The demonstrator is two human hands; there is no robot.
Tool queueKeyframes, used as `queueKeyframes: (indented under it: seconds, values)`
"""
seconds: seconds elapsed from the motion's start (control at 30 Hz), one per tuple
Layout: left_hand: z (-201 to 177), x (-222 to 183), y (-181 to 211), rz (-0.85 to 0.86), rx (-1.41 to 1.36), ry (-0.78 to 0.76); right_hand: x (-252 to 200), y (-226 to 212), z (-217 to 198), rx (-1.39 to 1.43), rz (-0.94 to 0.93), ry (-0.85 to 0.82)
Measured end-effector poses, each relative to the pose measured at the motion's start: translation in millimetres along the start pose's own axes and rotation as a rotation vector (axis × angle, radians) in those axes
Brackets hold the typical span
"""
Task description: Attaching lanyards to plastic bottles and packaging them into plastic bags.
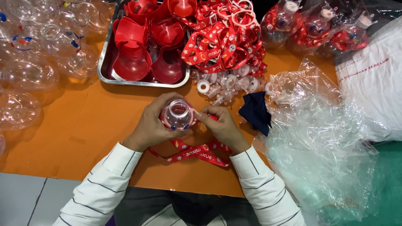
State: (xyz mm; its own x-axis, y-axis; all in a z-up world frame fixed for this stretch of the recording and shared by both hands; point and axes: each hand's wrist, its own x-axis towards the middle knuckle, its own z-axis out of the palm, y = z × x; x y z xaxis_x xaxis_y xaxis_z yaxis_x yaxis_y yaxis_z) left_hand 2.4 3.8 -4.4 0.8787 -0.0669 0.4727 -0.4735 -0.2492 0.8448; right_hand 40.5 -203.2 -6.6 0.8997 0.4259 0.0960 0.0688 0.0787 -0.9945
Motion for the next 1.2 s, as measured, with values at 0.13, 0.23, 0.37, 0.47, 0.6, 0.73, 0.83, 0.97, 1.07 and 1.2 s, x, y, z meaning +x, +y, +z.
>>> queueKeyframes:
  seconds: [0.13, 0.23, 0.37, 0.47, 0.6, 0.73, 0.83, 0.97, 1.07, 1.2]
  values:
    - [-1, -4, -18, 0.03, 0.004, -0.022, 5, 5, -5, -0.028, -0.058, 0.062]
    - [3, -3, -21, 0.052, -0.013, -0.04, 8, 18, -13, -0.027, -0.03, 0.121]
    - [6, -5, -18, 0.003, -0.064, -0.044, 9, 15, -15, -0.058, -0.034, 0.119]
    - [8, -8, -15, -0.022, -0.096, -0.036, 9, 22, -20, -0.083, -0.022, 0.118]
    - [9, -6, -10, -0.034, -0.089, -0.009, 4, 11, -13, -0.039, 0.001, 0.158]
    - [5, -4, -10, 0.067, -0.011, 0.032, -4, -5, -4, -0.198, -0.28, 0.178]
    - [7, -8, -19, 0.129, 0.06, 0.035, -12, -9, 3, -0.394, -0.467, 0.122]
    - [7, -7, -18, 0.207, 0.202, 0.083, -10, 1, 12, -0.378, -0.529, 0.052]
    - [9, -6, -10, 0.256, 0.283, 0.113, -10, 1, 9, -0.346, -0.518, 0.023]
    - [8, -7, -11, 0.274, 0.34, 0.143, -9, 1, 7, -0.397, -0.535, 0.025]
